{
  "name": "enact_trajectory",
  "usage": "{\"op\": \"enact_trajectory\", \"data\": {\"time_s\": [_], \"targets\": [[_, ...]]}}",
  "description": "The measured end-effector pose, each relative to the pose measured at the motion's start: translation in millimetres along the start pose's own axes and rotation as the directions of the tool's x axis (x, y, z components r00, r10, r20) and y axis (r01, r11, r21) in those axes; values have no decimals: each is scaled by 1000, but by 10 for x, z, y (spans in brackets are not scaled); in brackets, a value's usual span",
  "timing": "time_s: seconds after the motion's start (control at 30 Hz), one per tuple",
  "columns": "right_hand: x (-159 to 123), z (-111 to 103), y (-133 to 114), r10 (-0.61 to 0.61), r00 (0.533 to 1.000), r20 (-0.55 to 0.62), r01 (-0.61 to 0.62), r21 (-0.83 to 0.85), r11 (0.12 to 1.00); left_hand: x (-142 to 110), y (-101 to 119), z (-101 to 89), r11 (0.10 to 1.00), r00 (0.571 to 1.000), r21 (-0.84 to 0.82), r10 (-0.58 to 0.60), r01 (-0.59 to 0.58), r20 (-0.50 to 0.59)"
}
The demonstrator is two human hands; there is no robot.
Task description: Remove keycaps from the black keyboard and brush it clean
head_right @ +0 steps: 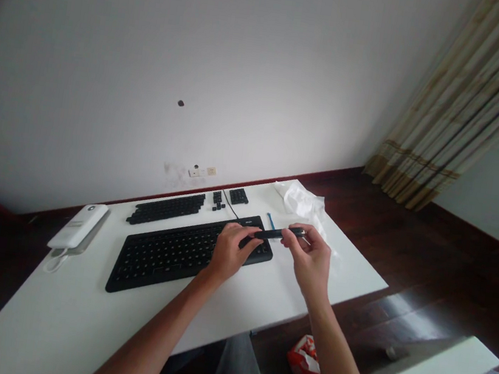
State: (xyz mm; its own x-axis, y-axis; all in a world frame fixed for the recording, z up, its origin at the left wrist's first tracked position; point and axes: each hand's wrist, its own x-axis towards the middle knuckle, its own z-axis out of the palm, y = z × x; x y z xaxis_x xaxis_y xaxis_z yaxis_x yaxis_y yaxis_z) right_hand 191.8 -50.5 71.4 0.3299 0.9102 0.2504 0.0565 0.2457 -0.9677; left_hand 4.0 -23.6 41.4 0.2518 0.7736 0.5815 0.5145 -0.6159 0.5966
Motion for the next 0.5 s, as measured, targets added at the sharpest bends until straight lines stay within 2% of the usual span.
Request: {"op": "enact_trajectory", "data": {"time_s": [0.17,0.23,0.3,0.4,0.5], "targets": [[126,127,77,-55,997,62,54,25,998,4,-41,-2,994,993,-11,-113,113,-30],[181,171,111,-41,995,93,37,45,998,8,-42,-3,989,989,-18,-145,144,-34],[227,223,146,8,985,172,-20,65,998,11,-39,-4,988,987,-19,-156,155,-30],[287,310,204,75,922,381,-108,66,992,12,-47,3,984,984,-14,-176,175,-28],[379,386,254,37,852,522,-67,38,997,15,-84,15,972,971,-47,-233,231,-43]]}}
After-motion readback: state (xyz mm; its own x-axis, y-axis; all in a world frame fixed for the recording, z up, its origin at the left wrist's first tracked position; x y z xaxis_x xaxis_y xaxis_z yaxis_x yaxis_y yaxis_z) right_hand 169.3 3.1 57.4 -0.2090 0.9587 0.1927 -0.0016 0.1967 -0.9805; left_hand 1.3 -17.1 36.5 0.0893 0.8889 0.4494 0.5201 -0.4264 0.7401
